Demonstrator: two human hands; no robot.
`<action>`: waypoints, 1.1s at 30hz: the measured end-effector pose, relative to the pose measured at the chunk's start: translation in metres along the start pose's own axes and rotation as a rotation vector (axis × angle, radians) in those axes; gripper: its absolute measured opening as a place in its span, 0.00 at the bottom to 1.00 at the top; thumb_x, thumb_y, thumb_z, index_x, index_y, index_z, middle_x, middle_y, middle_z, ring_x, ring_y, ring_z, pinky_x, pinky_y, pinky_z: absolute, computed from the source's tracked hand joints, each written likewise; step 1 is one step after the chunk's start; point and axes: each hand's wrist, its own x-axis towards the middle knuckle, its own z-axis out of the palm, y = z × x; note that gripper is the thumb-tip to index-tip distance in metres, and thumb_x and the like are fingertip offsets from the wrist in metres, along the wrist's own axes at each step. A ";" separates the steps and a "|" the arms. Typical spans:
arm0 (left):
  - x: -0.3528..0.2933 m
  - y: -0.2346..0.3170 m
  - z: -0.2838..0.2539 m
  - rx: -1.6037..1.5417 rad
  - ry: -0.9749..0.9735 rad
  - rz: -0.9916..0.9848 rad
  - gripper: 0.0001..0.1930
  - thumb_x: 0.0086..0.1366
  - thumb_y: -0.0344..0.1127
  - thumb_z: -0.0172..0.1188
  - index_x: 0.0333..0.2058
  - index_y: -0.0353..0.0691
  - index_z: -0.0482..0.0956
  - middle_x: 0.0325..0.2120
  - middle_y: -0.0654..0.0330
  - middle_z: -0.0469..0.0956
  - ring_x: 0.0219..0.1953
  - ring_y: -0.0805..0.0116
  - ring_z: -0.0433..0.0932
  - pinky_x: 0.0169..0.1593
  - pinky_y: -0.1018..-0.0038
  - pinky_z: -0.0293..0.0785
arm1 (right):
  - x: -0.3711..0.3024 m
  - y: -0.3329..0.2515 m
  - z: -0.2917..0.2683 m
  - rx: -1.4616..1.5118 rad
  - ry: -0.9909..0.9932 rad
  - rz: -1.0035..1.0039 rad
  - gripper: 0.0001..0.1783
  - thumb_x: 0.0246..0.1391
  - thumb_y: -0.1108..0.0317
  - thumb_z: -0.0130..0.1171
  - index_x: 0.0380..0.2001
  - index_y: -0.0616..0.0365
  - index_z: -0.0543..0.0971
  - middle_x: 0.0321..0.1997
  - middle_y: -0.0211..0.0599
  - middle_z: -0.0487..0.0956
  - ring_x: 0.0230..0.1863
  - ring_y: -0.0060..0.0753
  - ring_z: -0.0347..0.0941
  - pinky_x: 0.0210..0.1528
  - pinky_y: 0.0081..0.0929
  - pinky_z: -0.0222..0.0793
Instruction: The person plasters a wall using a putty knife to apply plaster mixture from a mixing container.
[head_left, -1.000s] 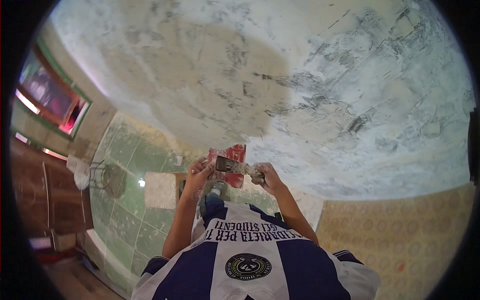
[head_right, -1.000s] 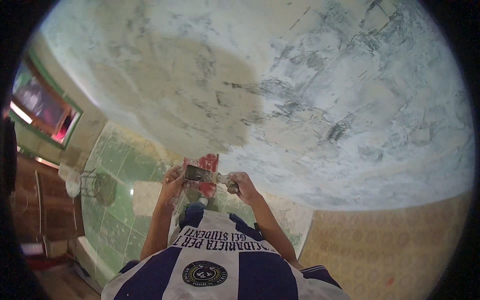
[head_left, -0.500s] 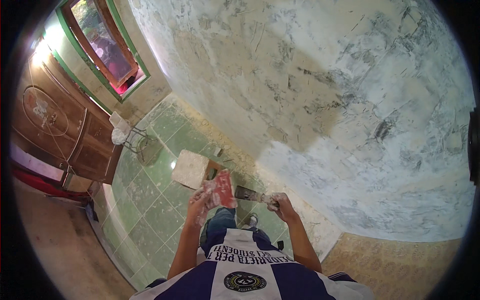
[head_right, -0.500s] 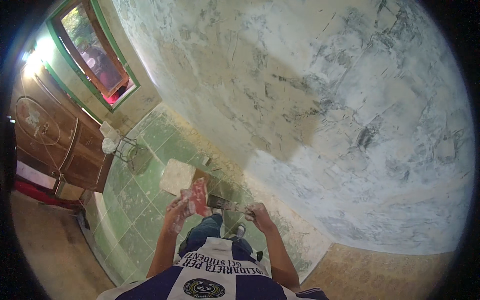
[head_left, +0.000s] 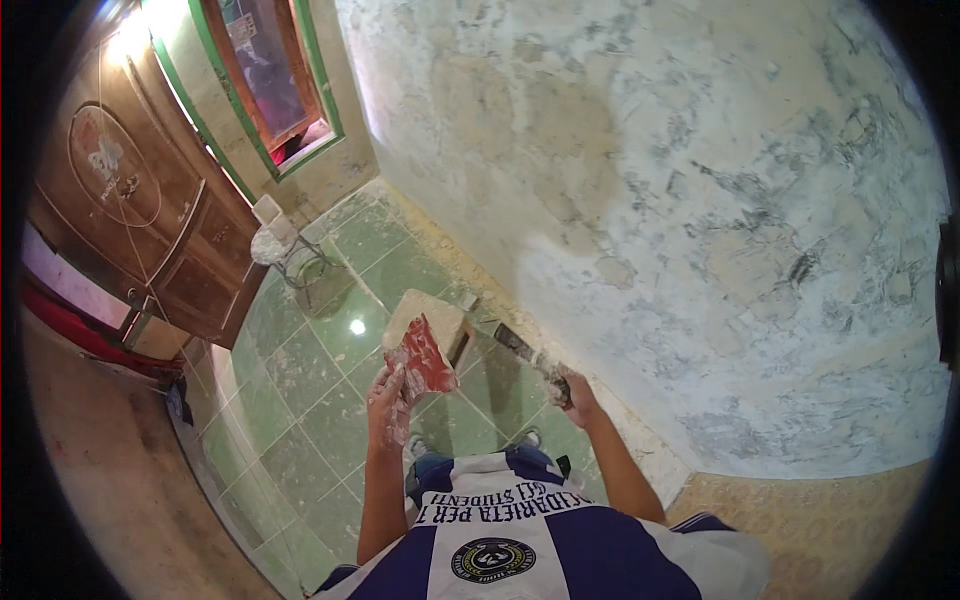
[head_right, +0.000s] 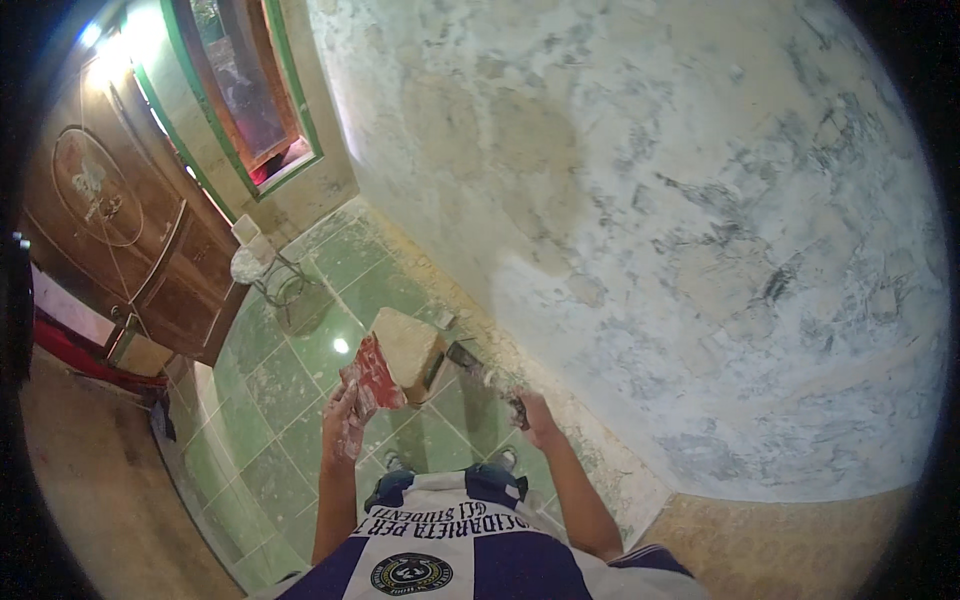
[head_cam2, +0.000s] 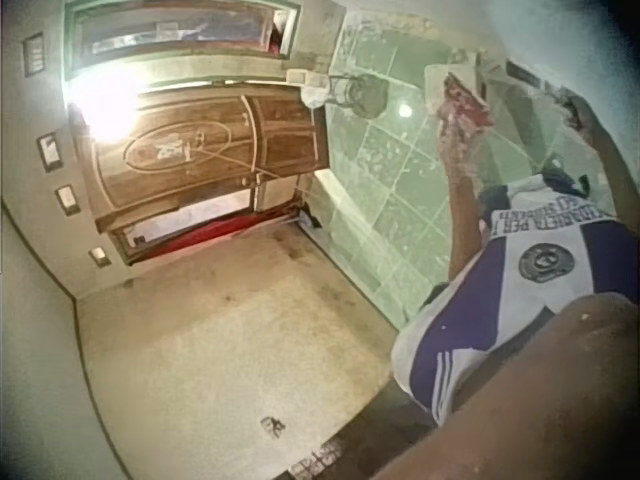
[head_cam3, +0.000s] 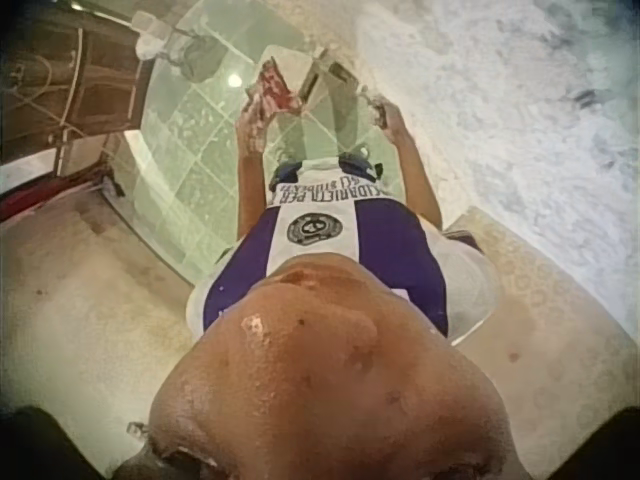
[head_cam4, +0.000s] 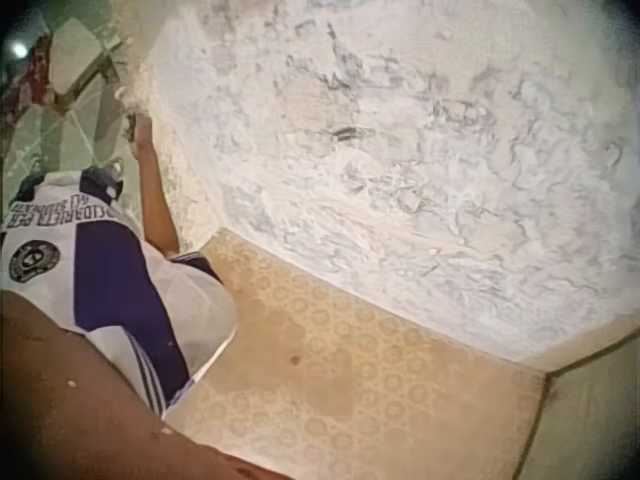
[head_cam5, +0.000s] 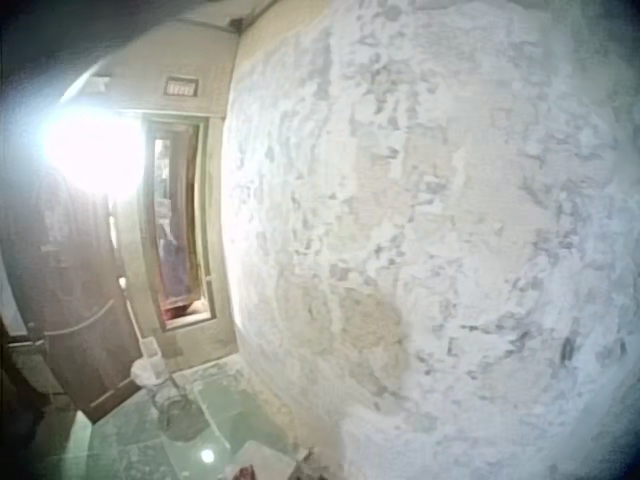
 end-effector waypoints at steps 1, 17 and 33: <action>-0.002 0.010 -0.024 0.007 0.041 0.015 0.13 0.67 0.34 0.55 0.47 0.36 0.73 0.34 0.65 0.78 0.34 0.77 0.79 0.41 0.76 0.78 | 0.003 -0.003 0.025 0.043 -0.009 0.034 0.12 0.62 0.54 0.53 0.32 0.50 0.74 0.22 0.22 0.67 0.17 0.19 0.57 0.23 0.21 0.57; -0.004 0.142 -0.257 -0.008 0.264 0.146 0.18 0.66 0.32 0.57 0.52 0.33 0.68 0.45 0.55 0.77 0.41 0.67 0.80 0.41 0.67 0.81 | 0.025 0.021 0.408 -0.651 -0.805 -0.123 0.13 0.61 0.57 0.54 0.31 0.56 0.77 0.24 0.20 0.70 0.24 0.13 0.63 0.26 0.15 0.59; 0.090 0.264 -0.343 -0.086 0.356 0.144 0.10 0.67 0.33 0.56 0.44 0.38 0.72 0.34 0.62 0.78 0.31 0.74 0.78 0.34 0.76 0.78 | 0.185 0.032 0.521 -0.616 -0.553 -0.035 0.20 0.59 0.50 0.58 0.27 0.57 0.80 0.17 0.19 0.67 0.19 0.13 0.58 0.21 0.17 0.54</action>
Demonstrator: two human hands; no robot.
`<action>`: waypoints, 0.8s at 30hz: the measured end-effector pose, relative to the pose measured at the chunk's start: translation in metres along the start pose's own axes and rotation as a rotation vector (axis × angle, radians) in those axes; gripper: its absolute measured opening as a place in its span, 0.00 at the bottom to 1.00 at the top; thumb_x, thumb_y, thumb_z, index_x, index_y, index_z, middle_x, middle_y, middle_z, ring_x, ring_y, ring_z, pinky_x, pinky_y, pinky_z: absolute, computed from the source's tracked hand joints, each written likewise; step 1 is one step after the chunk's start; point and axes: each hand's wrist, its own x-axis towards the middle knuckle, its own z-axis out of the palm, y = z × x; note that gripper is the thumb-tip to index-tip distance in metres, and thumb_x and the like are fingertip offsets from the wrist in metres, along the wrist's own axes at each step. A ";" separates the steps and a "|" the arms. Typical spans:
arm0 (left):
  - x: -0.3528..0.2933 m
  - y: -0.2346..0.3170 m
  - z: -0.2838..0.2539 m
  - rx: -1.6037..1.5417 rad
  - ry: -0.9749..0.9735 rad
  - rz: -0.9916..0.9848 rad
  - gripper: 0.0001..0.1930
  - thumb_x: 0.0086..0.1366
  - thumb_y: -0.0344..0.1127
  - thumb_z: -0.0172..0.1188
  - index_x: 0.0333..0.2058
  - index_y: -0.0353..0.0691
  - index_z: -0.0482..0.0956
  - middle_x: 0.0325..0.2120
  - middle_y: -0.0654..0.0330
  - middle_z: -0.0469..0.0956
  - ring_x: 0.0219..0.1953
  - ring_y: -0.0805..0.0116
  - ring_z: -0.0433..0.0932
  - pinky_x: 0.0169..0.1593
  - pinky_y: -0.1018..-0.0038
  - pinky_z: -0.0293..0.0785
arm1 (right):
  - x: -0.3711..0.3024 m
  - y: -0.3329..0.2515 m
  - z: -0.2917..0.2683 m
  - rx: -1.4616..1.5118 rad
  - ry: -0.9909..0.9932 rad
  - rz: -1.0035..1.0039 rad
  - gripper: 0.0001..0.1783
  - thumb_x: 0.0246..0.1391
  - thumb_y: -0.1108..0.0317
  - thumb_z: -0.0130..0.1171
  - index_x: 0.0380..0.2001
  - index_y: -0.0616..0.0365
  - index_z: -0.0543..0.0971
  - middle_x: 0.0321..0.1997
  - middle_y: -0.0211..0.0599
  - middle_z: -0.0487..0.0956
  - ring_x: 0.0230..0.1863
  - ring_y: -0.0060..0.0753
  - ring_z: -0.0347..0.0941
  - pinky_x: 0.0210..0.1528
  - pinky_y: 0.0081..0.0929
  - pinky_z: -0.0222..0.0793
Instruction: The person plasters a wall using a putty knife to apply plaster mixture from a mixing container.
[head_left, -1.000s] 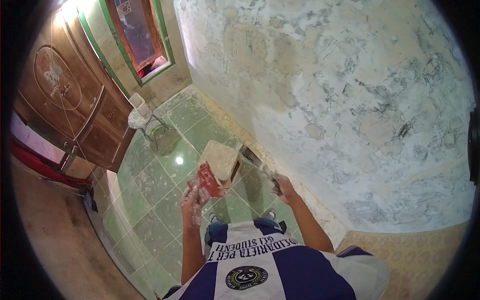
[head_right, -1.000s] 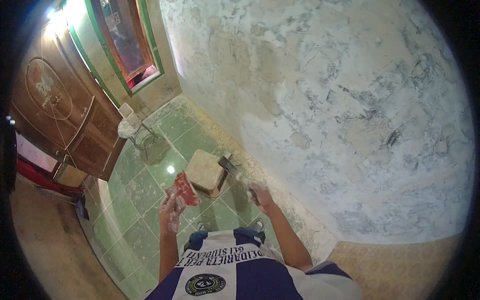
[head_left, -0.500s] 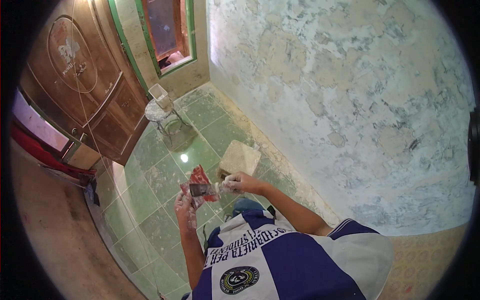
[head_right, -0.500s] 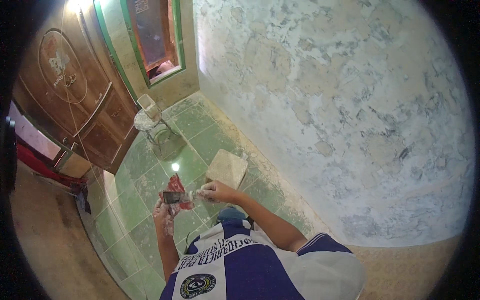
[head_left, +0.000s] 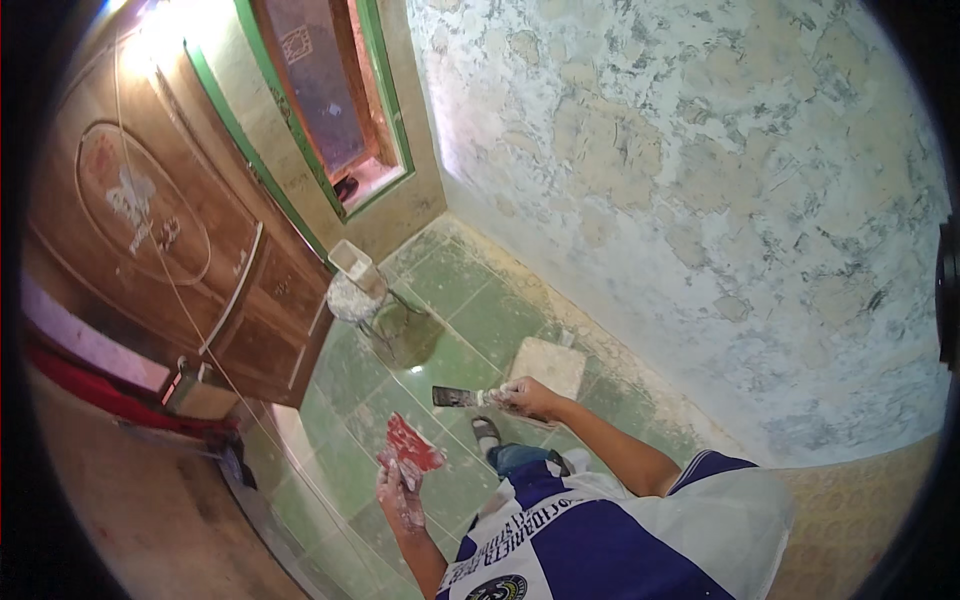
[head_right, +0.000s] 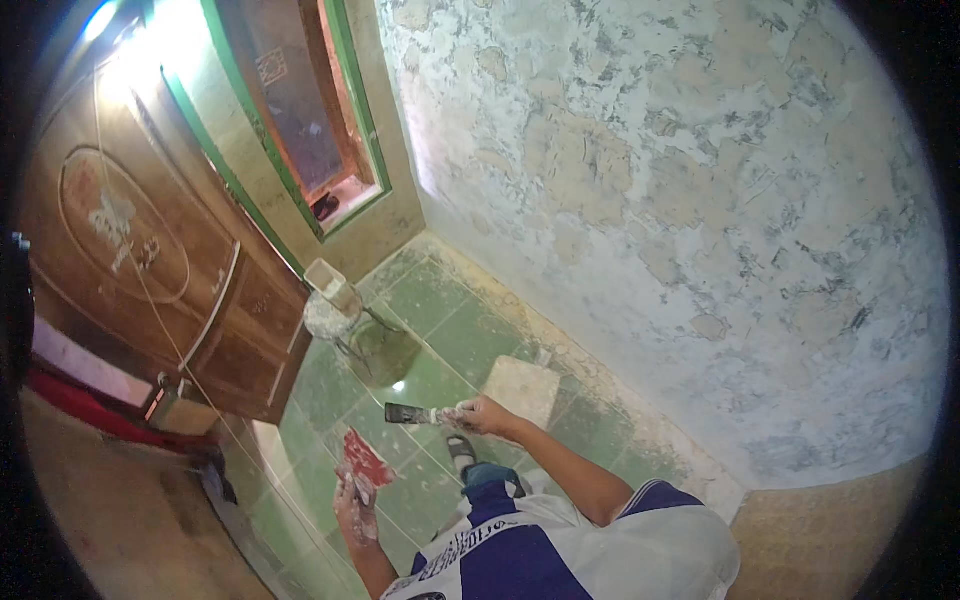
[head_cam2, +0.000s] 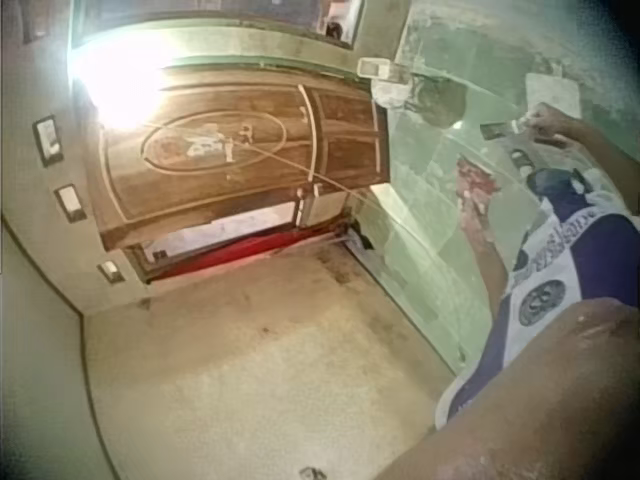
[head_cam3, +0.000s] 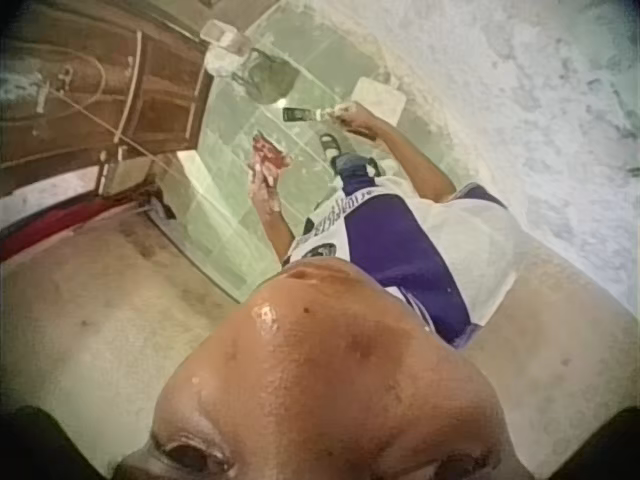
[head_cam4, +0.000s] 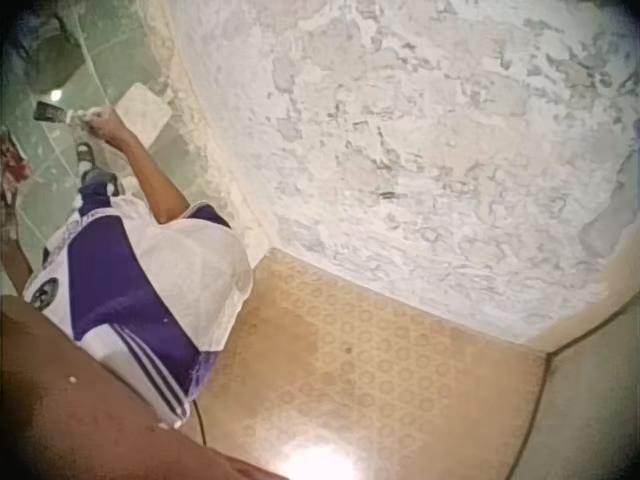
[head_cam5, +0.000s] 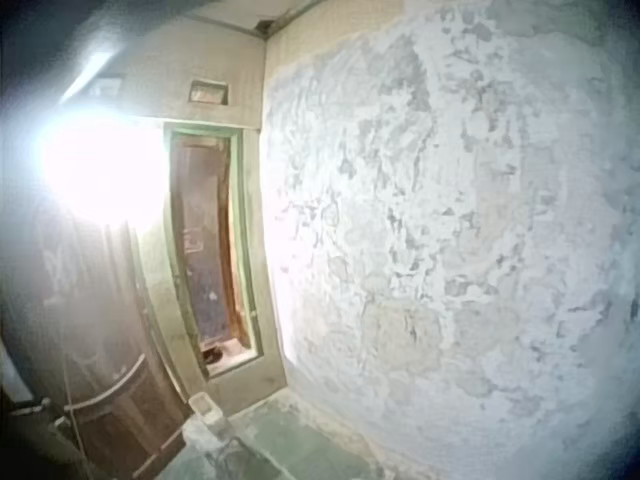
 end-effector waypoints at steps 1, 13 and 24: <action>0.013 0.011 0.009 0.018 0.004 -0.006 0.10 0.66 0.33 0.56 0.45 0.38 0.72 0.34 0.62 0.78 0.32 0.74 0.78 0.35 0.76 0.79 | 0.019 0.002 0.001 -0.006 -0.003 0.031 0.20 0.59 0.50 0.58 0.27 0.57 0.80 0.17 0.19 0.67 0.19 0.13 0.58 0.21 0.17 0.54; 0.155 0.141 0.043 -0.060 -0.128 0.008 0.13 0.67 0.32 0.54 0.48 0.37 0.71 0.41 0.60 0.78 0.39 0.72 0.80 0.40 0.74 0.80 | 0.199 -0.060 0.071 0.209 -0.360 0.074 0.18 0.60 0.50 0.55 0.27 0.52 0.79 0.19 0.17 0.65 0.19 0.12 0.54 0.20 0.16 0.48; 0.314 0.243 -0.054 0.003 -0.331 -0.112 0.12 0.67 0.34 0.55 0.47 0.39 0.72 0.37 0.62 0.79 0.36 0.73 0.80 0.38 0.75 0.80 | 0.282 -0.099 0.149 0.223 0.181 -0.046 0.16 0.61 0.53 0.56 0.33 0.55 0.80 0.21 0.20 0.70 0.17 0.12 0.57 0.18 0.15 0.48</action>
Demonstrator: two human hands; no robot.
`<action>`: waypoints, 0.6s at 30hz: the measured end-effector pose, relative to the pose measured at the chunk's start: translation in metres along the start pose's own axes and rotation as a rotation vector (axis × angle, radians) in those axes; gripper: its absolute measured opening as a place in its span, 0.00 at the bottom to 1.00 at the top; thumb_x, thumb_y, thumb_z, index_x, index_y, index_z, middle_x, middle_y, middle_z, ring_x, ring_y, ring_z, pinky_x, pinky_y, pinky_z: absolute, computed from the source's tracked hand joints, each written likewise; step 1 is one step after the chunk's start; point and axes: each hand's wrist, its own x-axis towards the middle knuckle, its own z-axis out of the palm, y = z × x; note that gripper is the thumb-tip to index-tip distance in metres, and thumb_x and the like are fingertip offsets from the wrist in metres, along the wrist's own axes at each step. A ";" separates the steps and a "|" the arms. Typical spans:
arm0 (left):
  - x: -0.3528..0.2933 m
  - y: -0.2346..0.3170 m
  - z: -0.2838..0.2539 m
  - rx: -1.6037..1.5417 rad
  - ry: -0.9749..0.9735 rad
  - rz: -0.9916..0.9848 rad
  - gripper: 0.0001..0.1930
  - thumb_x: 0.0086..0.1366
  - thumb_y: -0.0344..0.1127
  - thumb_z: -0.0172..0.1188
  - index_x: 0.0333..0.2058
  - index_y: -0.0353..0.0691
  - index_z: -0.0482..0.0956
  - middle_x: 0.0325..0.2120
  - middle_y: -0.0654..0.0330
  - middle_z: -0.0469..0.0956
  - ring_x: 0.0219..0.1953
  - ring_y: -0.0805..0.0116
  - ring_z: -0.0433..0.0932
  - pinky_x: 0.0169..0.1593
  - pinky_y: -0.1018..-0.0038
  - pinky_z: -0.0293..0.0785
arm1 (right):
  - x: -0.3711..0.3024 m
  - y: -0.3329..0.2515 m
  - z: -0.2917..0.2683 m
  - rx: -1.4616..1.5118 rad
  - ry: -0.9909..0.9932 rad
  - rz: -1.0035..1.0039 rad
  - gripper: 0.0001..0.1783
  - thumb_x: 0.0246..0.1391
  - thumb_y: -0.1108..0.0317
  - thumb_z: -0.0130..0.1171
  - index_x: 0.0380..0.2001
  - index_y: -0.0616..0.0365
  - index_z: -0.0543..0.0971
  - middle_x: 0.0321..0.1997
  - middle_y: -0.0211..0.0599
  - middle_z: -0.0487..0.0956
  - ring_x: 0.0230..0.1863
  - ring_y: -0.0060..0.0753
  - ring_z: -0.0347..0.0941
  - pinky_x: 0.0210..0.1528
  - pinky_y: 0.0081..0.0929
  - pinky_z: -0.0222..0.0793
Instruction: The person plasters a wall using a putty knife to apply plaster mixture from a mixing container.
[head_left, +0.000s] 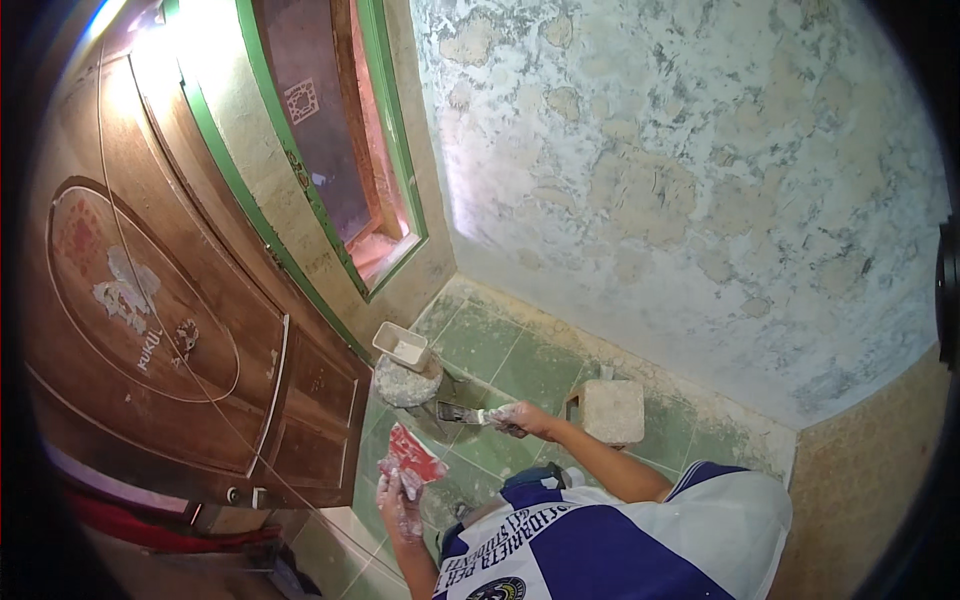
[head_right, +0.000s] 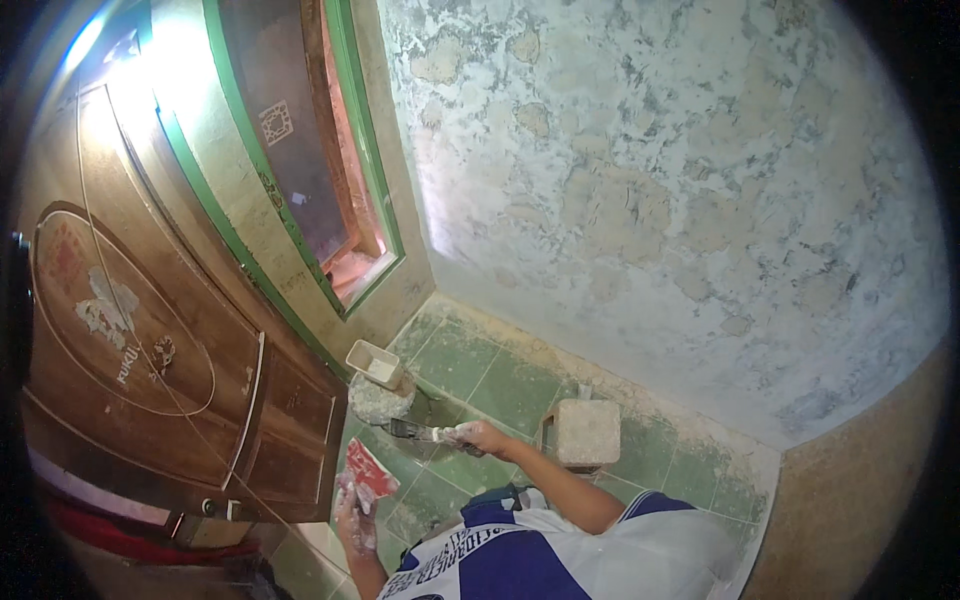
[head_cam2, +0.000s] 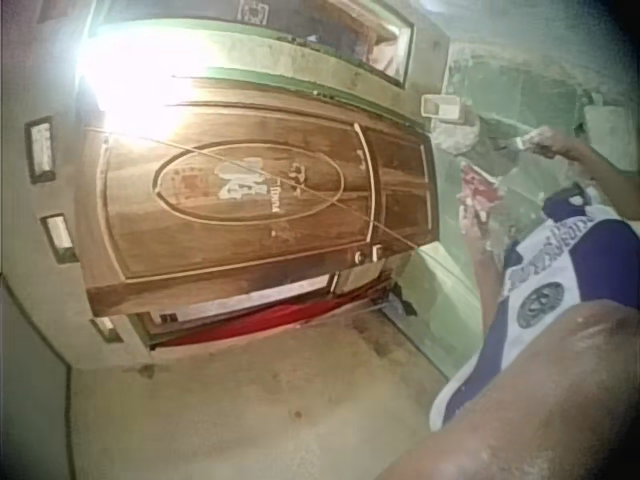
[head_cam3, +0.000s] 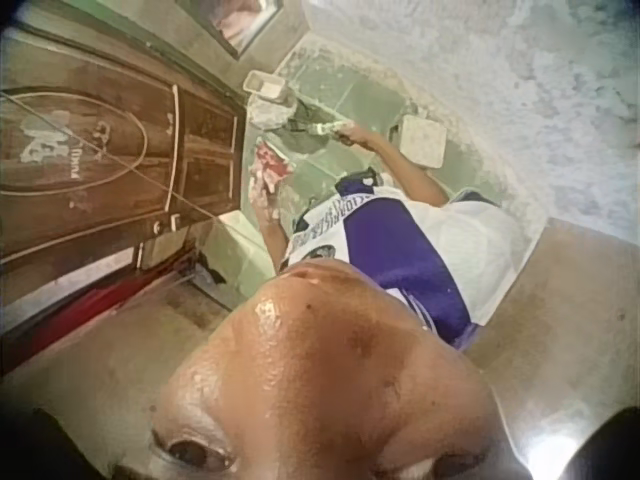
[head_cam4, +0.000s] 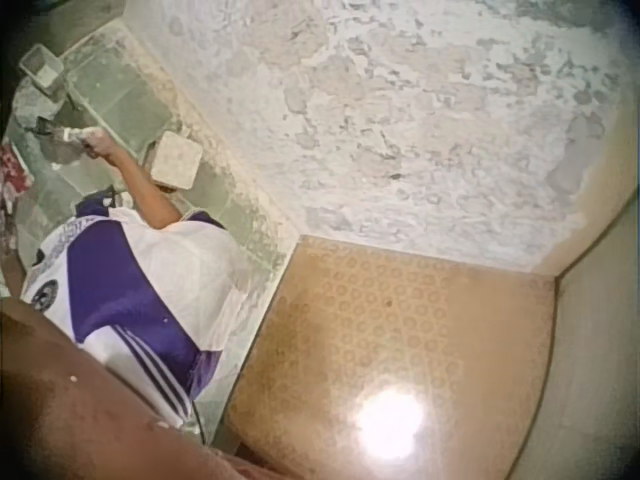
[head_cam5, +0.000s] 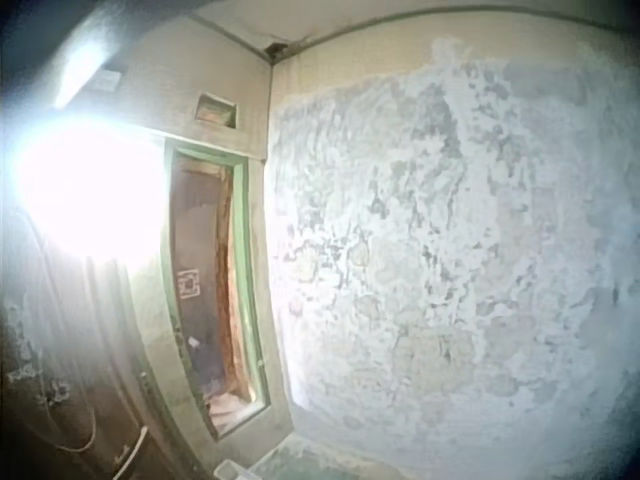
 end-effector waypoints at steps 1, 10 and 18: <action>0.005 0.019 -0.001 0.042 0.045 -0.008 0.11 0.67 0.34 0.55 0.46 0.39 0.72 0.37 0.62 0.79 0.36 0.72 0.80 0.37 0.74 0.80 | 0.004 -0.008 0.014 -0.011 -0.019 -0.025 0.16 0.61 0.53 0.55 0.33 0.56 0.80 0.21 0.20 0.71 0.17 0.11 0.58 0.18 0.15 0.50; 0.076 0.093 -0.044 0.101 0.009 -0.041 0.12 0.67 0.35 0.55 0.46 0.39 0.72 0.39 0.61 0.79 0.38 0.70 0.81 0.36 0.72 0.81 | 0.022 -0.031 0.078 0.021 0.106 -0.044 0.17 0.61 0.53 0.55 0.34 0.57 0.80 0.22 0.21 0.71 0.18 0.11 0.58 0.19 0.14 0.50; 0.145 0.096 -0.053 0.088 -0.094 -0.140 0.12 0.66 0.32 0.57 0.46 0.36 0.73 0.39 0.60 0.79 0.38 0.70 0.80 0.39 0.72 0.78 | 0.054 -0.006 0.062 -0.002 0.267 -0.050 0.14 0.60 0.57 0.56 0.35 0.57 0.81 0.27 0.22 0.75 0.23 0.13 0.64 0.22 0.14 0.56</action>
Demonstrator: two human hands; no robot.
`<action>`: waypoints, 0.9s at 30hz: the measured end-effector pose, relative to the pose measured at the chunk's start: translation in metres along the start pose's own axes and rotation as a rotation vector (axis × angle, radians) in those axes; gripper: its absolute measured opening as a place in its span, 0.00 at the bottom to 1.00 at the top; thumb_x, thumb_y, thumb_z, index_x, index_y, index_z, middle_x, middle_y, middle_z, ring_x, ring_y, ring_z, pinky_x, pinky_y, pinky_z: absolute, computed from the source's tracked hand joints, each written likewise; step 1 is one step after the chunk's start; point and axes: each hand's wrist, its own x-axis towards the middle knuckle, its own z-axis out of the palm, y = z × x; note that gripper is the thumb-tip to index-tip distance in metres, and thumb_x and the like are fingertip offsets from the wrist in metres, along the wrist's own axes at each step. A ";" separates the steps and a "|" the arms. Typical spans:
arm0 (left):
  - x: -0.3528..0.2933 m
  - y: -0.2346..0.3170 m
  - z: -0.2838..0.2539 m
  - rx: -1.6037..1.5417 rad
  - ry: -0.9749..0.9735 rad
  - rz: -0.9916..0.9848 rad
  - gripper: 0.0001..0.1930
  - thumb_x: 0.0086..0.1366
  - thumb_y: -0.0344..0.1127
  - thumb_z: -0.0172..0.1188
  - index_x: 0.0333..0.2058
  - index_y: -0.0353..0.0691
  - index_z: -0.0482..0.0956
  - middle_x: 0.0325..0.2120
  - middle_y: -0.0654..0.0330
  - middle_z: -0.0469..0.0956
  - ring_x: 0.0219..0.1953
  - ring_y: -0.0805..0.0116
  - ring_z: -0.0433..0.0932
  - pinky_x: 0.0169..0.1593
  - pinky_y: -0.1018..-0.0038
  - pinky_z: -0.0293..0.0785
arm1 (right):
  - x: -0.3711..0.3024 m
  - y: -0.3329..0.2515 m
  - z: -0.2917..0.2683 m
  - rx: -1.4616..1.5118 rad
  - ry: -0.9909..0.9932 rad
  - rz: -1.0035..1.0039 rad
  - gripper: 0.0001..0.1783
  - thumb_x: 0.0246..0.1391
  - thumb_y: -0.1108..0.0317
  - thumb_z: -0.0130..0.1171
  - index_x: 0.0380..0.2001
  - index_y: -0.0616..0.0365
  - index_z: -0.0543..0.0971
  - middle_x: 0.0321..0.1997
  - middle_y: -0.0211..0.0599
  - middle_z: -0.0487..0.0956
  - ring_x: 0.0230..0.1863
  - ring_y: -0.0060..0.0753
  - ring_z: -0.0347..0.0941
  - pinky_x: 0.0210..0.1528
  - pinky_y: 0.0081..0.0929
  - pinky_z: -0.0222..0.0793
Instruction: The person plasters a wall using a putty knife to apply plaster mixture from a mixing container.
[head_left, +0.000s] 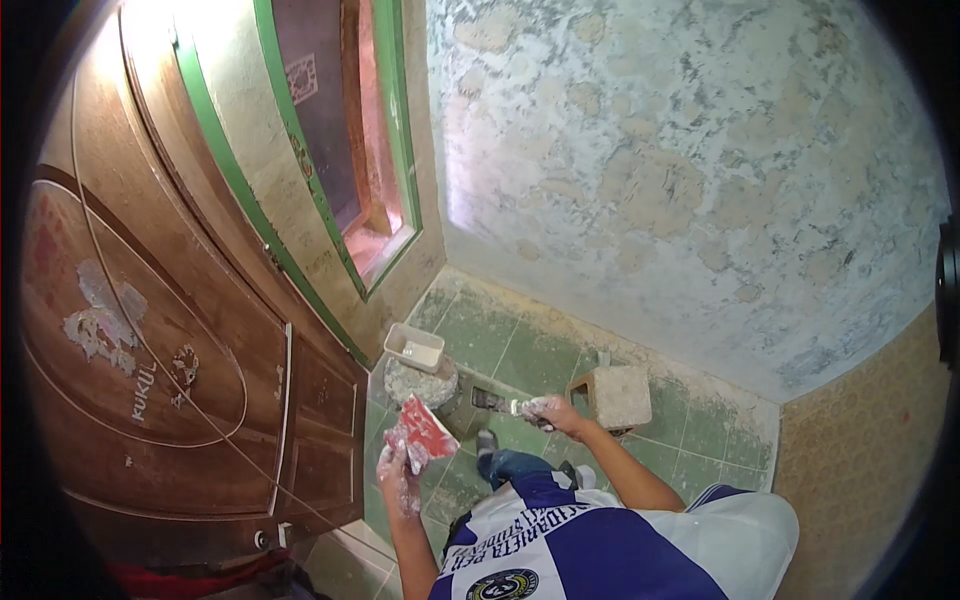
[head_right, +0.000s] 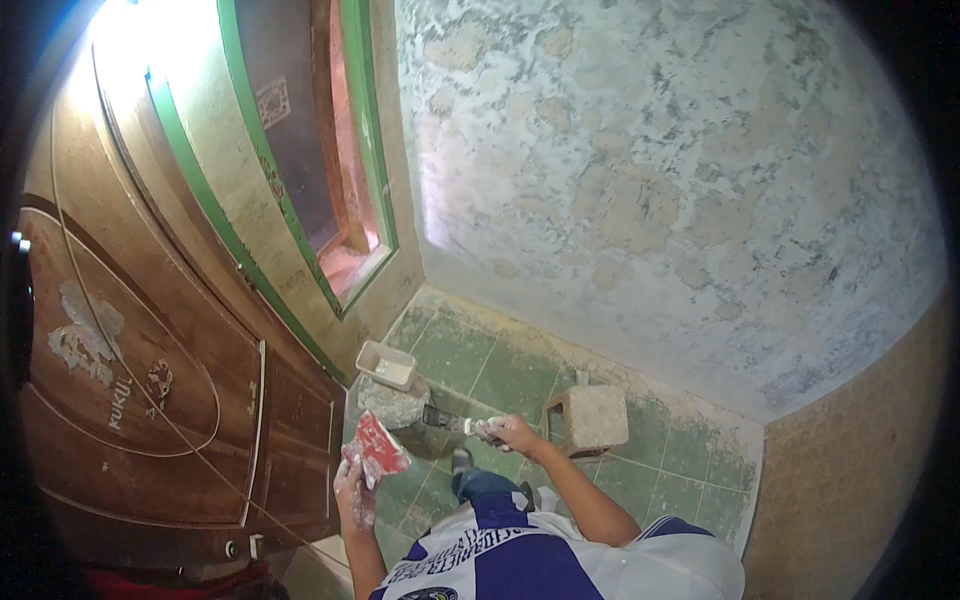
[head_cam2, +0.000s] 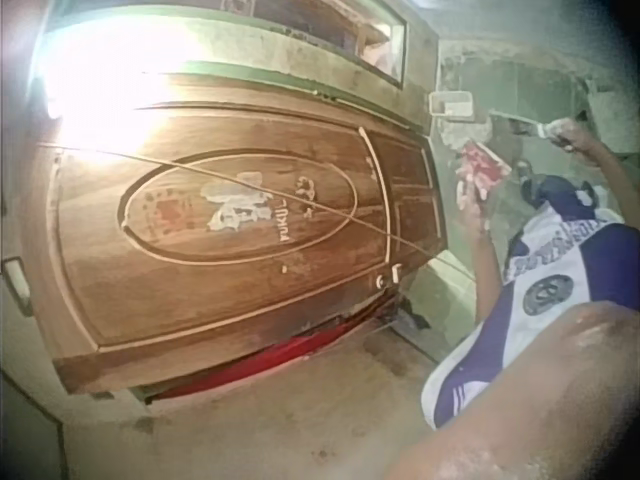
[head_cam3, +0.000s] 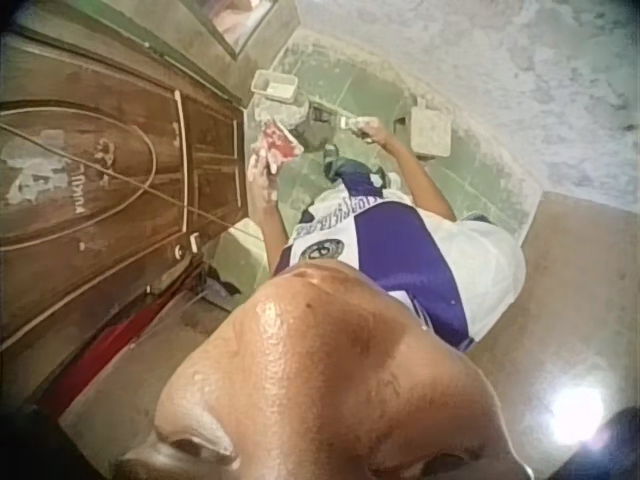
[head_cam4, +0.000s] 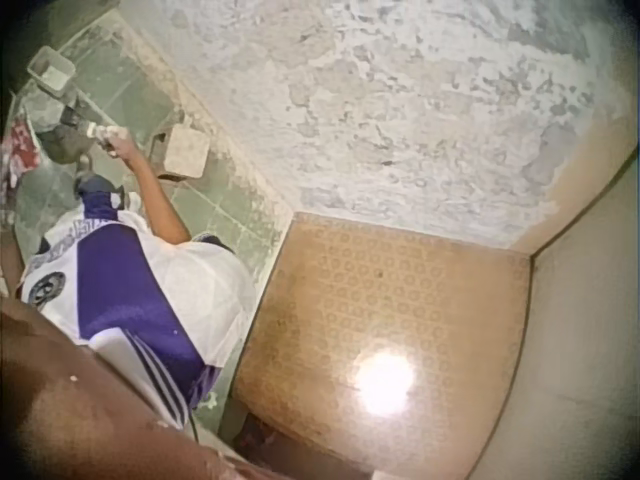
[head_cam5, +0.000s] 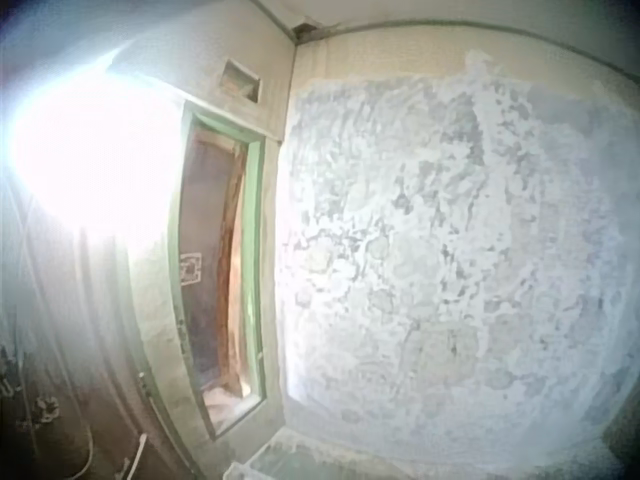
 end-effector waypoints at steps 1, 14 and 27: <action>0.017 -0.003 -0.019 0.044 -0.112 -0.011 0.18 0.65 0.36 0.58 0.50 0.35 0.71 0.38 0.63 0.78 0.35 0.72 0.78 0.38 0.76 0.73 | 0.006 0.005 -0.001 -0.044 0.019 -0.039 0.12 0.60 0.59 0.56 0.35 0.56 0.81 0.28 0.22 0.76 0.25 0.14 0.66 0.23 0.14 0.59; 0.119 0.076 -0.015 0.074 0.216 0.124 0.17 0.67 0.31 0.53 0.53 0.32 0.68 0.46 0.56 0.77 0.45 0.69 0.79 0.45 0.73 0.78 | 0.141 -0.038 -0.024 0.010 0.110 0.075 0.13 0.61 0.58 0.55 0.38 0.56 0.80 0.27 0.19 0.76 0.24 0.09 0.65 0.23 0.13 0.59; 0.165 0.112 -0.033 0.115 0.082 -0.034 0.14 0.67 0.28 0.53 0.50 0.32 0.71 0.43 0.56 0.78 0.42 0.70 0.80 0.42 0.73 0.79 | 0.119 -0.047 0.039 0.159 0.368 0.001 0.15 0.59 0.61 0.58 0.42 0.62 0.79 0.33 0.24 0.79 0.31 0.13 0.70 0.32 0.16 0.65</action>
